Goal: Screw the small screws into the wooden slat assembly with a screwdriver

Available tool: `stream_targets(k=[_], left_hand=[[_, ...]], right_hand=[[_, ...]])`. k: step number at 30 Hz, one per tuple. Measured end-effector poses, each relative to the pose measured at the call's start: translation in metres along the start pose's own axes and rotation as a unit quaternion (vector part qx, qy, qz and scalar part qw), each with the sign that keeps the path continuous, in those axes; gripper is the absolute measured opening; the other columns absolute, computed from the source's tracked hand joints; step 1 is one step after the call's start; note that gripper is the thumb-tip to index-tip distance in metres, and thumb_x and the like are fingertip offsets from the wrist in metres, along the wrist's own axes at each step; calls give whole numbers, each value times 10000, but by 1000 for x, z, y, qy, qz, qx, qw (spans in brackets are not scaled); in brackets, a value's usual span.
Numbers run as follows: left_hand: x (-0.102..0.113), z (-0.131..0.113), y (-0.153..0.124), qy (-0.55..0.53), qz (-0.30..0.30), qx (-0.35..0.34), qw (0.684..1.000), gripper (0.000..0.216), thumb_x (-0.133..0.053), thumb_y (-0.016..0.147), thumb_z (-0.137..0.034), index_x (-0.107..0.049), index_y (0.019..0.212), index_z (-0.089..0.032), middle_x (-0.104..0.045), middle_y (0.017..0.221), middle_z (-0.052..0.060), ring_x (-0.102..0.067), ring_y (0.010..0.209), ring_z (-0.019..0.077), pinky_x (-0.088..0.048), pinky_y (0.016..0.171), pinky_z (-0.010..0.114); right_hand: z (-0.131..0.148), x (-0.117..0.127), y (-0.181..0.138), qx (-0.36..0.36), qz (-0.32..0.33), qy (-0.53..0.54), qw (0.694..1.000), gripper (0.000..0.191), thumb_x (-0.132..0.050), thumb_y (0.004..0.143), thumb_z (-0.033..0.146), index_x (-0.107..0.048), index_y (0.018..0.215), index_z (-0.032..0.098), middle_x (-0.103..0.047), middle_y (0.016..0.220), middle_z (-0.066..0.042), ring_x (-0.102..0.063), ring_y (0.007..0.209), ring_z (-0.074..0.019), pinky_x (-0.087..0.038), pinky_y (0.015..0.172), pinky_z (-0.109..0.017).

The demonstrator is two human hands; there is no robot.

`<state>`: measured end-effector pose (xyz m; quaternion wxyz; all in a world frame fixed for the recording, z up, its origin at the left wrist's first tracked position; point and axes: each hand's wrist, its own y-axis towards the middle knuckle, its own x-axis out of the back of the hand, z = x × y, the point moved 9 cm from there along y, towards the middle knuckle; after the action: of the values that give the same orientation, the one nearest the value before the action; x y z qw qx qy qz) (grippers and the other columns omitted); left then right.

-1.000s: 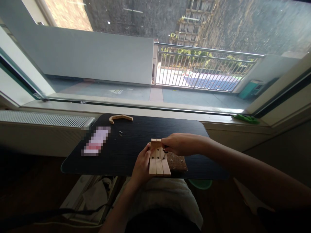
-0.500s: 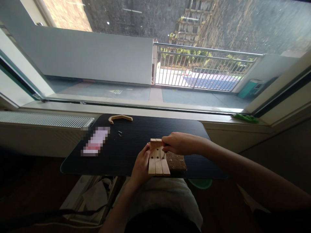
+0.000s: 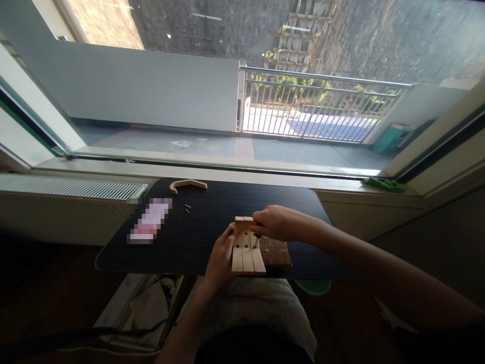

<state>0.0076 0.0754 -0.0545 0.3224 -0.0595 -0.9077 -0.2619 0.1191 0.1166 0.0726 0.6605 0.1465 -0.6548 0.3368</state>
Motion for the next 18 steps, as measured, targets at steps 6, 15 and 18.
stream_targets(k=[6, 15, 18], left_hand=[[-1, 0, 0, 4, 0, 1, 1000, 622, -672, 807, -303, -481, 1380, -156, -410, 1544, 217, -412, 1428, 363, -418, 1128, 539], [-2, 2, 0, 11, 9, 7, 1000, 617, -657, 807, -283, -475, 1379, -142, -404, 1543, 228, -406, 1432, 363, -411, 1133, 530], [-2, -1, 0, 11, 9, -1, 1000, 618, -662, 801, -289, -478, 1369, -129, -407, 1535, 244, -406, 1431, 370, -414, 1129, 537]], right_hand=[[7, 6, 1, 3, -38, -85, 996, 359, -468, 1010, 350, -756, 878, 181, -729, 717, -90, -633, 614, -186, -253, 532, -299], [13, 6, 3, 5, -58, -149, 987, 437, -463, 1023, 366, -773, 789, 167, -749, 712, -102, -681, 637, -198, -253, 517, -282], [13, 6, 1, -7, -64, -161, 985, 463, -442, 1029, 370, -777, 784, 165, -749, 705, -99, -687, 638, -201, -266, 514, -275]])
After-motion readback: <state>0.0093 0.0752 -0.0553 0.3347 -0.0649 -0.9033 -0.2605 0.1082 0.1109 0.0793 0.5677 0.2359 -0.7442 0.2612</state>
